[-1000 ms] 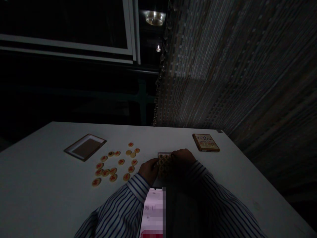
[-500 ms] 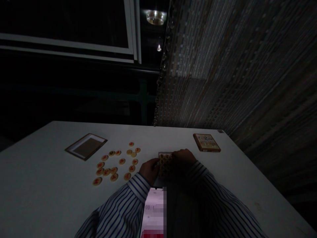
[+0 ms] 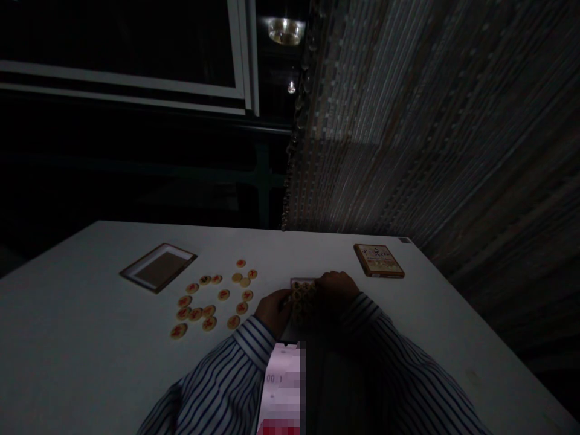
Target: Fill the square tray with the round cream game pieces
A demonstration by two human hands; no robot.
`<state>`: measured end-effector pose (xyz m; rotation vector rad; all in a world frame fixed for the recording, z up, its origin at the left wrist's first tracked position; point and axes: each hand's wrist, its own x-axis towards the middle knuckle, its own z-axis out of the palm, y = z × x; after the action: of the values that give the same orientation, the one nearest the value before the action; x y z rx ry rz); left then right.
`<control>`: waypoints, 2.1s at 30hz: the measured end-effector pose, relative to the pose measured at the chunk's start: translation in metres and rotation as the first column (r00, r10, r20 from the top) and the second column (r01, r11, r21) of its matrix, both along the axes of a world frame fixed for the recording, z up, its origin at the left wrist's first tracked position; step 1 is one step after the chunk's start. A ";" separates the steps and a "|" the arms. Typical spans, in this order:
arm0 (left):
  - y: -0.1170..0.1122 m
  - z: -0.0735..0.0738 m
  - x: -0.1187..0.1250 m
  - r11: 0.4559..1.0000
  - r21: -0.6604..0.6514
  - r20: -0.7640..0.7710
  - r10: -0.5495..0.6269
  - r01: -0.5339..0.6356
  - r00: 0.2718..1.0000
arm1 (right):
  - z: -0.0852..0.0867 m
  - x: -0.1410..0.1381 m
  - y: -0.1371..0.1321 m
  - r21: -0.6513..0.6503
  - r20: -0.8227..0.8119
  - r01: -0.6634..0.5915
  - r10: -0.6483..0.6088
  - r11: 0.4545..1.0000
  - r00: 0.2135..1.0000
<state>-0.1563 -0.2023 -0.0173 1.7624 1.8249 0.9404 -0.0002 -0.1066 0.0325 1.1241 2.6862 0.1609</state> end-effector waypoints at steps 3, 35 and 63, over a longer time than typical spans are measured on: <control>0.000 0.001 0.000 1.000 -0.006 0.011 0.005 -0.005 1.000 | -0.003 0.000 0.001 0.012 -0.009 -0.004 0.005 1.000 1.000; 0.000 0.002 0.001 0.999 -0.037 0.013 0.023 -0.022 1.000 | -0.001 -0.001 0.001 0.001 0.004 -0.012 0.012 1.000 1.000; -0.015 0.007 0.004 0.991 -0.128 -0.076 0.032 -0.041 0.997 | -0.054 0.059 -0.016 -0.397 -0.650 0.063 -0.329 0.916 0.685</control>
<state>-0.1519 -0.2175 -0.0101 1.7103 1.9244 0.7612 0.0587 -0.1227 -0.0213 1.5823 2.9656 -0.9524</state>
